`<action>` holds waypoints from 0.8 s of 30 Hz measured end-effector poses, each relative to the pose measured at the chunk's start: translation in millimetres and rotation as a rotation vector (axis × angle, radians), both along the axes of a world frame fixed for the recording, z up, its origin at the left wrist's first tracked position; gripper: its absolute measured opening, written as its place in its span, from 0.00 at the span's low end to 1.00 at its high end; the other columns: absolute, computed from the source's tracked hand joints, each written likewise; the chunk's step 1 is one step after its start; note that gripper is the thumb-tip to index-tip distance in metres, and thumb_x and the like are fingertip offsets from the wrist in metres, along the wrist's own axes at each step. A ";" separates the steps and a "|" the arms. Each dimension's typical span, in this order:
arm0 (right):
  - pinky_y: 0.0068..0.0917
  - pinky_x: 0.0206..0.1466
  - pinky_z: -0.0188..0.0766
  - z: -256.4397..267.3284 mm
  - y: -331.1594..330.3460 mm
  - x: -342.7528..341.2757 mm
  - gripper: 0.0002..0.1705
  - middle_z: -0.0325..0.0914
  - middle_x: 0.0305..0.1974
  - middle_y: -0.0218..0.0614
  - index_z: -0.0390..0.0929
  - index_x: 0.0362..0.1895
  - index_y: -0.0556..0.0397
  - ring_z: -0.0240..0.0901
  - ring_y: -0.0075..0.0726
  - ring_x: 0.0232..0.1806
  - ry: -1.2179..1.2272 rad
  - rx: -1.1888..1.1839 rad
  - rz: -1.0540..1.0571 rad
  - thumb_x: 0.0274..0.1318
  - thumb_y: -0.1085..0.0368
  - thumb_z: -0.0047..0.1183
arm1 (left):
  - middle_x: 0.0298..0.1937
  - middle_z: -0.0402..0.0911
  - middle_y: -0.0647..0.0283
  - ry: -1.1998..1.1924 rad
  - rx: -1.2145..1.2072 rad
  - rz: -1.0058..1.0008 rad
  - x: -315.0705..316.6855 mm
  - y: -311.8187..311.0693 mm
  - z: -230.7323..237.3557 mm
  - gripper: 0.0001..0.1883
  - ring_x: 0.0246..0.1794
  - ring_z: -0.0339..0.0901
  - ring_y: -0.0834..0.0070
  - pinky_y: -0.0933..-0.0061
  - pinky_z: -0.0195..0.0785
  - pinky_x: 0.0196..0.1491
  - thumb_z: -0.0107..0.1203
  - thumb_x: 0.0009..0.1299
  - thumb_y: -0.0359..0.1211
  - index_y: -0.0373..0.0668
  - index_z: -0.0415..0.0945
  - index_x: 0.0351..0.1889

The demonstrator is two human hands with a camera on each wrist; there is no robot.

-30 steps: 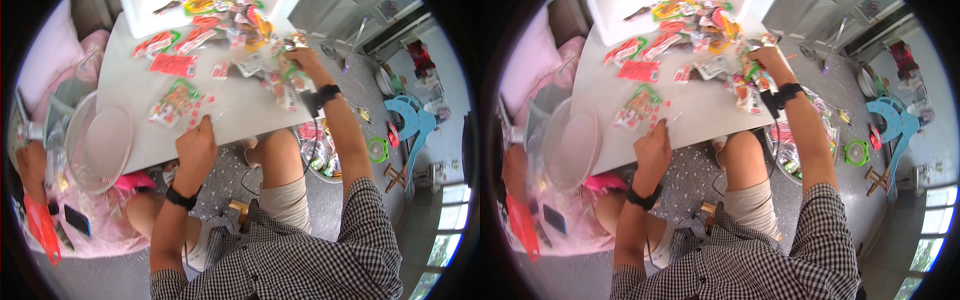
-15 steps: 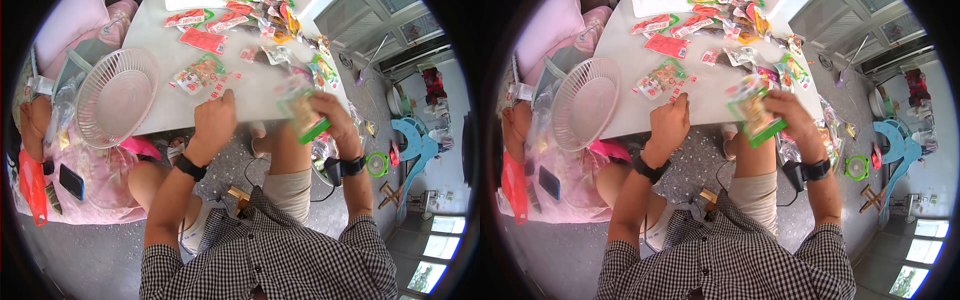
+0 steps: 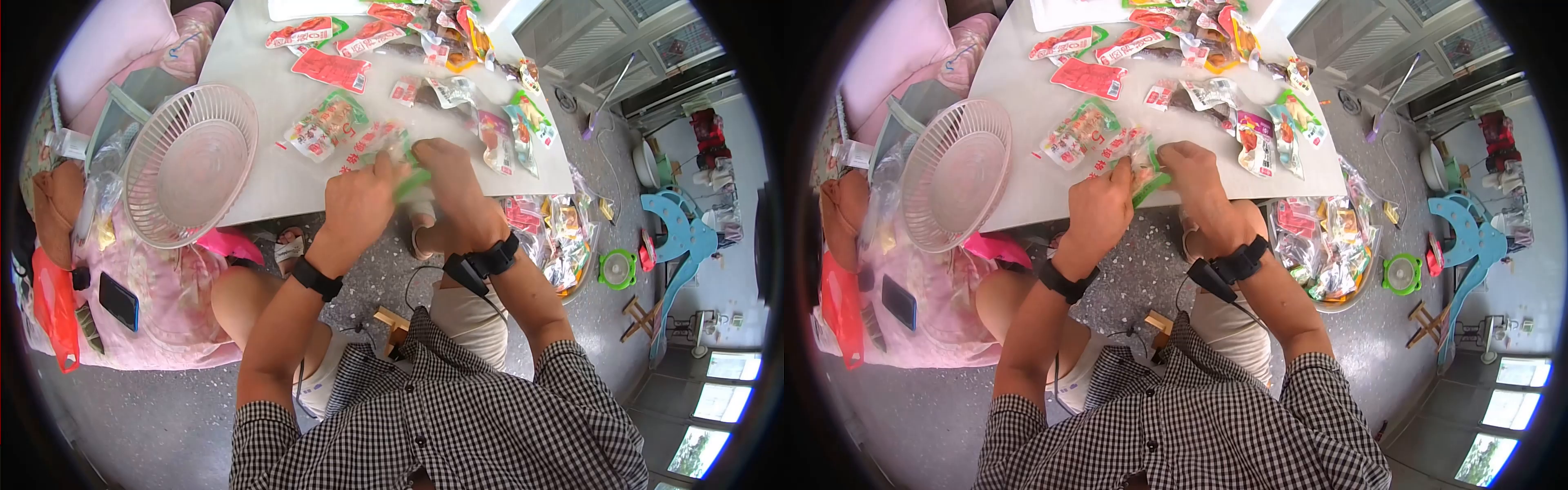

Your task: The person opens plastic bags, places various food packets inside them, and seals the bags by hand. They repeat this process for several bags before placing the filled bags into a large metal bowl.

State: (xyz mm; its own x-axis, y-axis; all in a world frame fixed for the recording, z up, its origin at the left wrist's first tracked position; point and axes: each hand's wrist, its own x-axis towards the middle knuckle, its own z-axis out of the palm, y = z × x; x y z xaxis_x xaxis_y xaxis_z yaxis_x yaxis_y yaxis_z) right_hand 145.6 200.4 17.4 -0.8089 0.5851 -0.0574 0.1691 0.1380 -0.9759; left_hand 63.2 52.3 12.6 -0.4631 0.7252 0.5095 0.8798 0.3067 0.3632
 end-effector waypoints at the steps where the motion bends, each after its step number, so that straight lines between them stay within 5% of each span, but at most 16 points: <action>1: 0.23 0.38 0.72 -9.8 -0.5 0.3 0.18 0.78 0.35 0.38 0.77 0.42 0.65 0.74 0.29 0.35 0.039 0.026 -0.008 0.55 0.60 0.52 | 0.20 0.77 0.58 0.001 -0.003 0.007 -0.1 0.0 0.6 0.07 0.18 0.77 0.61 0.64 0.68 0.20 0.53 0.59 0.31 0.37 0.69 0.32; 4: 0.23 0.38 0.72 -4.5 -14.5 5.6 0.19 0.78 0.35 0.40 0.76 0.42 0.65 0.74 0.29 0.35 0.017 -0.090 0.022 0.55 0.60 0.51 | 0.25 0.78 0.55 -0.050 0.013 0.012 -1.8 0.4 -2.4 0.13 0.20 0.76 0.58 0.62 0.68 0.23 0.52 0.62 0.28 0.33 0.73 0.44; 9: 0.19 0.27 0.66 20.7 -1.2 14.0 0.15 0.75 0.26 0.36 0.77 0.36 0.65 0.69 0.24 0.25 -0.405 0.020 0.336 0.53 0.63 0.51 | 0.32 0.80 0.52 -0.056 -0.010 -0.005 -1.9 -0.1 -7.5 0.13 0.22 0.77 0.57 0.62 0.68 0.24 0.52 0.62 0.28 0.33 0.73 0.44; 15: 0.17 0.22 0.59 7.1 -15.2 5.8 0.11 0.72 0.22 0.32 0.78 0.33 0.63 0.64 0.21 0.21 -0.157 -0.244 0.173 0.48 0.67 0.54 | 0.20 0.76 0.57 0.029 0.073 0.006 -2.7 2.6 -8.5 0.09 0.19 0.77 0.60 0.65 0.69 0.21 0.51 0.54 0.27 0.36 0.71 0.34; 24: 0.17 0.22 0.58 -5.7 -14.6 11.6 0.12 0.69 0.20 0.28 0.78 0.35 0.63 0.61 0.20 0.20 -0.113 -0.061 0.148 0.49 0.66 0.52 | 0.20 0.76 0.57 0.031 0.023 0.001 -0.1 0.3 -8.6 0.10 0.18 0.77 0.62 0.65 0.68 0.20 0.52 0.53 0.27 0.36 0.70 0.33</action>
State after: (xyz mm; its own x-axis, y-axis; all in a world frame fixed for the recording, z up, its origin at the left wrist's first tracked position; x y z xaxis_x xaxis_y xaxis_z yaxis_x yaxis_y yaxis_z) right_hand 157.2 185.8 11.8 -0.8725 0.4526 -0.1840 0.2599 0.1111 -0.9592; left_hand 63.1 52.6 4.0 -0.4477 0.7129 0.5397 0.8903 0.2996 0.3428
